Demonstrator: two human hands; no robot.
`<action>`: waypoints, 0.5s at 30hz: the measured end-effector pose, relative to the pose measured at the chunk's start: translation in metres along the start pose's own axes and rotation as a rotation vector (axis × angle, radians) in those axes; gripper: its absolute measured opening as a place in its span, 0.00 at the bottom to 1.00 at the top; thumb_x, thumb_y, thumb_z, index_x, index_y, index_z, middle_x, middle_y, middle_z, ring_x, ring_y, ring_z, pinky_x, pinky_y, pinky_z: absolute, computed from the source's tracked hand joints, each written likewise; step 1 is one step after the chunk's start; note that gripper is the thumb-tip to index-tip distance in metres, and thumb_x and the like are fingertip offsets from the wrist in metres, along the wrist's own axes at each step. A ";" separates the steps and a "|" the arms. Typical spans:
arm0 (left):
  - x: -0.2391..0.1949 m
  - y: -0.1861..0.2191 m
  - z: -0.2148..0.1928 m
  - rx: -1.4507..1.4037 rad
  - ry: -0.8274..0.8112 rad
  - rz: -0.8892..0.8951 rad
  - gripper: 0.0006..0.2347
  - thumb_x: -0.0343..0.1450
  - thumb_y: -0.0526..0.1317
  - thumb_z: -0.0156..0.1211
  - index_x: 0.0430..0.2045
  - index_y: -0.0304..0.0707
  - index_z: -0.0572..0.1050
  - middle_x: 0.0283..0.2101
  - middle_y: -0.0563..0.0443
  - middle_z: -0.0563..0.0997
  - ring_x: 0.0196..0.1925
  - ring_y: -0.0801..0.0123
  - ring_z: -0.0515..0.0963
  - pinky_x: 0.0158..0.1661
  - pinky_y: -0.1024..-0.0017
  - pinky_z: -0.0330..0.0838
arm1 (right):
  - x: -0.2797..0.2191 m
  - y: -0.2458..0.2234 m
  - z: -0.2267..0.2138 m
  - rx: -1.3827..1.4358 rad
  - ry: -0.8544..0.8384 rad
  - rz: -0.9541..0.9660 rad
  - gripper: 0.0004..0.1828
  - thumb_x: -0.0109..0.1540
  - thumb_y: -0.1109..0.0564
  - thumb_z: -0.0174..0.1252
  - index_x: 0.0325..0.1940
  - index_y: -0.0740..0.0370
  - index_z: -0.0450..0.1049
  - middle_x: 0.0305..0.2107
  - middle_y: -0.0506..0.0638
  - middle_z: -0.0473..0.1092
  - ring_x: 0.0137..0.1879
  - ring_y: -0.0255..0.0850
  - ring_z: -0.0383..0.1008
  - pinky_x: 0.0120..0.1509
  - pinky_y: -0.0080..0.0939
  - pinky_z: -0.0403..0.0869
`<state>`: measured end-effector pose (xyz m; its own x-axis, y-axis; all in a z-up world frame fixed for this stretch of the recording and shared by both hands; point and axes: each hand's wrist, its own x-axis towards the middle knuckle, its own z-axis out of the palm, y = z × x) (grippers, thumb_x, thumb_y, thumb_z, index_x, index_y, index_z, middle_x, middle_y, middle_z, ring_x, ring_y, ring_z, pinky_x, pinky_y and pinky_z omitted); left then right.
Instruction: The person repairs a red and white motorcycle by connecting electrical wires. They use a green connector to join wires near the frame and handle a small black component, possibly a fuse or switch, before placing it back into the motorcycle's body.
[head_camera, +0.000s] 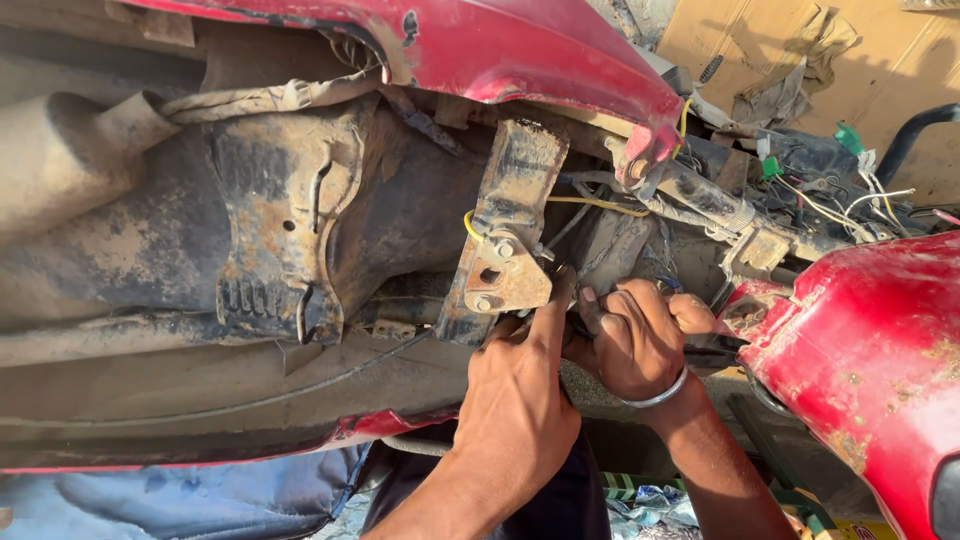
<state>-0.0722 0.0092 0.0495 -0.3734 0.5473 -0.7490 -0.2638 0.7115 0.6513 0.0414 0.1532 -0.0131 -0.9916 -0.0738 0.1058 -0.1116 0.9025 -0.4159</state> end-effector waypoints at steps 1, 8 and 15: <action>-0.001 0.000 0.001 0.003 0.005 -0.003 0.41 0.54 0.25 0.57 0.70 0.30 0.56 0.36 0.26 0.82 0.43 0.34 0.82 0.46 0.49 0.73 | -0.002 0.000 0.002 0.005 0.004 -0.003 0.20 0.59 0.54 0.69 0.44 0.72 0.73 0.29 0.55 0.68 0.36 0.52 0.73 0.36 0.48 0.64; -0.005 -0.003 0.007 0.069 0.011 -0.031 0.39 0.56 0.25 0.56 0.69 0.32 0.58 0.32 0.25 0.82 0.37 0.34 0.82 0.43 0.47 0.74 | -0.006 -0.002 0.004 -0.003 0.067 0.017 0.17 0.60 0.62 0.73 0.37 0.70 0.68 0.29 0.55 0.68 0.37 0.53 0.73 0.38 0.47 0.67; -0.008 -0.005 0.009 0.140 0.034 0.021 0.38 0.55 0.26 0.57 0.67 0.33 0.61 0.28 0.26 0.82 0.32 0.34 0.82 0.40 0.46 0.75 | -0.004 -0.008 0.003 0.118 0.096 0.065 0.22 0.58 0.57 0.74 0.43 0.74 0.70 0.30 0.57 0.68 0.37 0.53 0.71 0.41 0.48 0.69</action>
<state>-0.0600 0.0052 0.0512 -0.4078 0.5493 -0.7294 -0.1299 0.7558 0.6418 0.0463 0.1445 -0.0129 -0.9869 0.0290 0.1584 -0.0597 0.8478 -0.5270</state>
